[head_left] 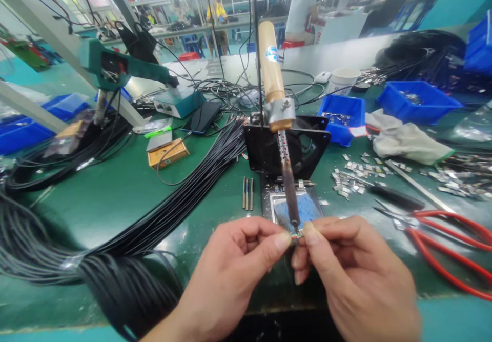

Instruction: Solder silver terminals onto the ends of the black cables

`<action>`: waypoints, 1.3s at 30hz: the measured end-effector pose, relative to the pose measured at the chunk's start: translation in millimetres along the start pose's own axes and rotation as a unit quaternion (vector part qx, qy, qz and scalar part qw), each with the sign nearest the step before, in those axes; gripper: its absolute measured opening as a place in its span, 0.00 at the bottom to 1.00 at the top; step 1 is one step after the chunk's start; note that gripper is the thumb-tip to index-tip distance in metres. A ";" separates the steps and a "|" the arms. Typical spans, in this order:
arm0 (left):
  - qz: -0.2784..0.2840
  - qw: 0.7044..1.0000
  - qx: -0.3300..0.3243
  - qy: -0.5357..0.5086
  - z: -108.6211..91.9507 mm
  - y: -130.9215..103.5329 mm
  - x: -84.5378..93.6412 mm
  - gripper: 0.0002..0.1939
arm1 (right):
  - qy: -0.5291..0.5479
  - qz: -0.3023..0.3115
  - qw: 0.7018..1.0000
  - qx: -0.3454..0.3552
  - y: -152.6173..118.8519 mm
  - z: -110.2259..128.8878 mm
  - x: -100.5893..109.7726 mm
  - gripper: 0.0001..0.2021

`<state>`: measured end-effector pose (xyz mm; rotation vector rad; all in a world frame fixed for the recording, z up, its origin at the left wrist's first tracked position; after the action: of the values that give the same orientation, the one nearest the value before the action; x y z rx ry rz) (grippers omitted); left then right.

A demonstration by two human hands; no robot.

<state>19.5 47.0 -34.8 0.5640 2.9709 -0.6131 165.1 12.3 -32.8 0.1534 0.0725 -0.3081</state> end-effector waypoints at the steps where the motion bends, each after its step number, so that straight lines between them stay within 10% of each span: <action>1: 0.001 1.000 0.002 0.000 0.8 -0.4 -0.1 0.12 | 0.003 -0.001 1.000 -0.001 0.1 -0.4 0.1 0.05; 18: 0.100 0.970 0.069 0.212 -34.3 8.7 1.8 0.11 | 0.017 0.000 1.000 -0.024 1.9 -6.7 0.4 0.05; 39: 0.123 0.976 0.039 0.178 -29.4 7.7 5.5 0.10 | 0.015 -0.007 1.000 -0.004 1.1 -2.8 -0.2 0.06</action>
<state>17.8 67.1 -11.3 1.1383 3.1277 -0.6700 165.1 13.8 -35.5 0.1496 0.1055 -0.3196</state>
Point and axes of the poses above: each hand's wrist, its own y-axis towards the middle knuckle, its own x-axis out of the back of the hand, z = x × y, the point moved 7 cm from there along y, towards the middle knuckle, and after that the axes turned 1 degree about -x, right-handed, at the moved point
